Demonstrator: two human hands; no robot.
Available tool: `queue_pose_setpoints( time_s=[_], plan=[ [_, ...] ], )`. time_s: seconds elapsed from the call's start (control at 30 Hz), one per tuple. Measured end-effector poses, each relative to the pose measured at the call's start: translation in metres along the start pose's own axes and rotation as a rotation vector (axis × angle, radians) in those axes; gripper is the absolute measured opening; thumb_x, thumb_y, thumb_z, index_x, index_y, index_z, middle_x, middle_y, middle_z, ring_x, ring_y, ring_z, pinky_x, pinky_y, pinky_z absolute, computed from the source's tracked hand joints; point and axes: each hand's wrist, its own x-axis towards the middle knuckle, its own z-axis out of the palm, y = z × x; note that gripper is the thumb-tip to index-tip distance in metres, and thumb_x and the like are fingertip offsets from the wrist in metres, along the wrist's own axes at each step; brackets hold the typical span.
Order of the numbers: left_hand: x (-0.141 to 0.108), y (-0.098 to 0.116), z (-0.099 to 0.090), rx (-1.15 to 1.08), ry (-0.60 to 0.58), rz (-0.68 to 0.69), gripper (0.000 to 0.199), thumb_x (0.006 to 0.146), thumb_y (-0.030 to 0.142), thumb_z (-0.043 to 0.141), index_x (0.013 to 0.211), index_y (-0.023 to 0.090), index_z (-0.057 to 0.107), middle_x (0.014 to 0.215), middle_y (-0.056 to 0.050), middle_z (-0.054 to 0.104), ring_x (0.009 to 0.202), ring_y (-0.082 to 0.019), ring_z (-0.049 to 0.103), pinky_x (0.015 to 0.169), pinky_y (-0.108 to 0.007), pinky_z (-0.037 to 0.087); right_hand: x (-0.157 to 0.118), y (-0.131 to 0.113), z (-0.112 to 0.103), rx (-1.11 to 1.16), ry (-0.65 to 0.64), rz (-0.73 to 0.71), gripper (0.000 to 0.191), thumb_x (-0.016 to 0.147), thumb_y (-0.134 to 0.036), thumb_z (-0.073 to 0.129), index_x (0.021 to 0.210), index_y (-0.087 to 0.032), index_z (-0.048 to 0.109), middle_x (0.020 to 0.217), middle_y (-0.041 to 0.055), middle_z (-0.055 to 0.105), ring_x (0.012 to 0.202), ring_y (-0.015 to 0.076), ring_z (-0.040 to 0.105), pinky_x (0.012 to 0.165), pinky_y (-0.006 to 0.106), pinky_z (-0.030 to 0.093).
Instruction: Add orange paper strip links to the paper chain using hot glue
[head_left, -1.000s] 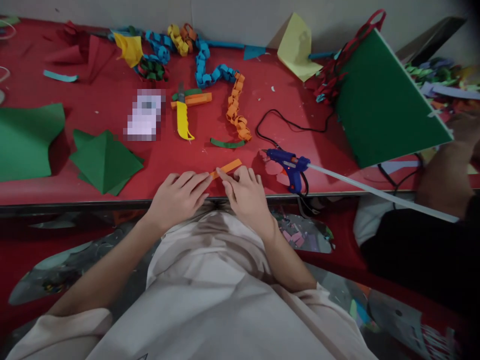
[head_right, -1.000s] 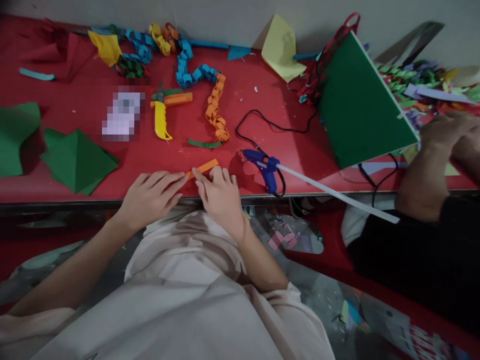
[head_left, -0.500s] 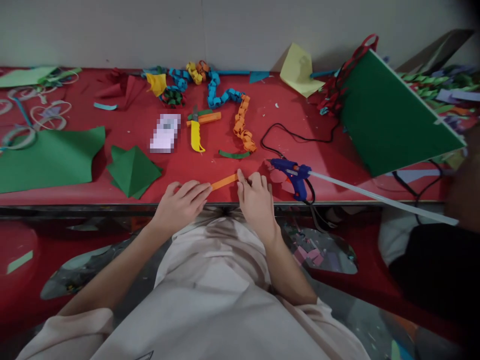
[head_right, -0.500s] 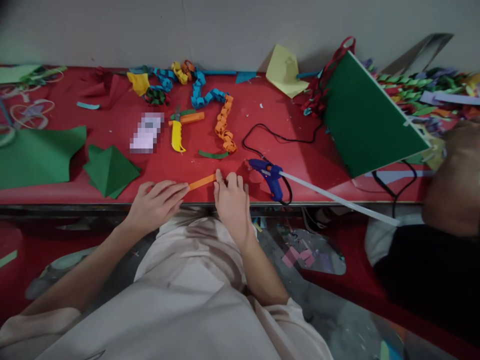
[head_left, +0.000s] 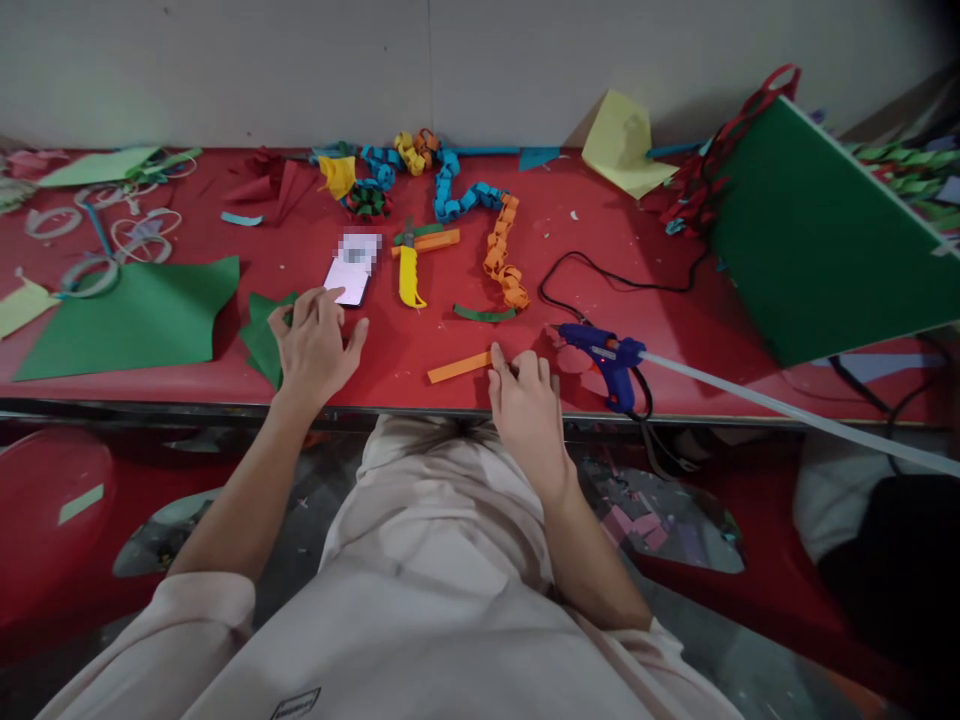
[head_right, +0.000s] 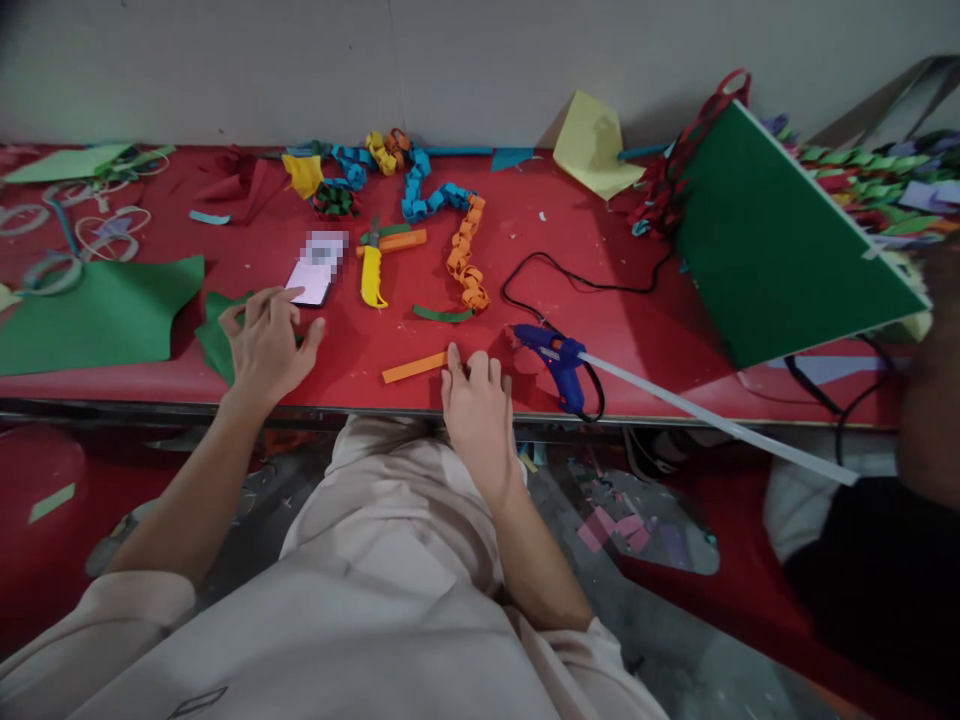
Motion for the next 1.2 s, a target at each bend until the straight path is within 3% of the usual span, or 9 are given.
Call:
queue_pose_setpoints(
  time_s=[0.17, 0.27, 0.37, 0.43, 0.5, 0.67, 0.9, 1.07, 1.2],
  plan=[
    [-0.001, -0.003, 0.001, 0.032, -0.146, -0.001, 0.045, 0.108, 0.049, 0.042, 0.139, 0.017, 0.049, 0.103, -0.004, 0.073, 0.142, -0.029, 0.049, 0.107, -0.06, 0.028, 0.0, 0.0, 0.002, 0.008, 0.0, 0.017, 0.054, 0.109, -0.033, 0.027, 0.155, -0.015, 0.049, 0.112, 0.0171, 0.057, 0.104, 0.0319, 0.05, 0.084, 0.044, 0.044],
    [-0.001, -0.005, -0.002, 0.038, -0.168, -0.006, 0.042, 0.108, 0.05, 0.042, 0.135, 0.018, 0.049, 0.111, -0.003, 0.071, 0.141, -0.029, 0.048, 0.104, -0.062, 0.03, 0.0, 0.001, 0.003, -0.001, 0.031, 0.006, 0.054, 0.109, -0.034, 0.026, 0.154, -0.015, 0.05, 0.111, 0.0165, 0.057, 0.103, 0.031, 0.051, 0.084, 0.043, 0.043],
    [-0.002, 0.001, -0.007, 0.037, -0.132, -0.014, 0.033, 0.108, 0.048, 0.042, 0.118, 0.02, 0.054, 0.137, -0.007, 0.064, 0.141, -0.031, 0.046, 0.101, -0.062, 0.033, 0.0, 0.001, 0.002, 0.006, 0.037, -0.001, 0.053, 0.109, -0.033, 0.027, 0.154, -0.015, 0.05, 0.11, 0.0164, 0.057, 0.103, 0.031, 0.051, 0.085, 0.043, 0.044],
    [-0.006, 0.016, -0.012, 0.015, -0.105, -0.009, 0.032, 0.109, 0.047, 0.041, 0.106, 0.019, 0.056, 0.145, -0.008, 0.059, 0.135, -0.031, 0.048, 0.097, -0.058, 0.037, 0.001, 0.001, 0.001, 0.016, 0.018, 0.005, 0.052, 0.109, -0.033, 0.03, 0.154, -0.015, 0.051, 0.111, 0.0165, 0.057, 0.104, 0.031, 0.052, 0.086, 0.044, 0.044],
    [-0.013, 0.039, -0.016, -0.076, -0.111, 0.028, 0.029, 0.106, 0.045, 0.047, 0.102, 0.018, 0.058, 0.131, -0.01, 0.065, 0.119, -0.029, 0.056, 0.091, -0.051, 0.042, 0.003, 0.001, 0.0, 0.027, 0.006, 0.011, 0.051, 0.108, -0.031, 0.034, 0.153, -0.016, 0.053, 0.111, 0.0164, 0.057, 0.104, 0.0308, 0.053, 0.087, 0.043, 0.045],
    [-0.023, 0.093, -0.014, -0.252, -0.347, 0.141, 0.024, 0.1, 0.04, 0.059, 0.112, 0.02, 0.062, 0.123, -0.013, 0.068, 0.107, -0.029, 0.06, 0.086, -0.044, 0.044, 0.007, 0.002, 0.003, 0.125, 0.063, 0.004, 0.044, 0.107, -0.03, 0.039, 0.142, -0.018, 0.064, 0.106, 0.0145, 0.061, 0.1, 0.0283, 0.058, 0.088, 0.041, 0.049],
    [-0.019, 0.092, -0.01, -0.456, -0.434, 0.004, 0.008, 0.098, 0.029, 0.063, 0.099, 0.021, 0.062, 0.106, -0.006, 0.071, 0.099, -0.024, 0.062, 0.088, -0.04, 0.045, 0.008, 0.011, 0.002, 0.581, 0.133, 0.086, 0.014, 0.099, -0.029, 0.061, 0.104, -0.02, 0.069, 0.106, 0.0091, 0.066, 0.094, 0.0213, 0.065, 0.087, 0.035, 0.053],
    [-0.026, 0.087, -0.014, -0.767, -0.321, -0.092, 0.011, 0.103, 0.03, 0.056, 0.103, 0.02, 0.062, 0.09, -0.001, 0.073, 0.081, -0.014, 0.068, 0.074, -0.026, 0.049, 0.01, 0.014, -0.003, 1.093, 0.133, 0.222, 0.014, 0.094, -0.034, 0.069, 0.094, -0.022, 0.063, 0.086, 0.0013, 0.072, 0.072, 0.0136, 0.064, 0.071, 0.028, 0.051],
    [-0.031, 0.093, -0.022, -0.947, -0.278, -0.15, 0.026, 0.096, 0.035, 0.07, 0.117, 0.021, 0.064, 0.093, -0.003, 0.077, 0.081, -0.013, 0.072, 0.072, -0.023, 0.051, 0.013, 0.012, -0.007, 1.326, 0.048, 0.242, 0.016, 0.087, -0.031, 0.077, 0.089, -0.021, 0.065, 0.077, -0.0001, 0.075, 0.063, 0.0117, 0.064, 0.065, 0.025, 0.052]
  ],
)
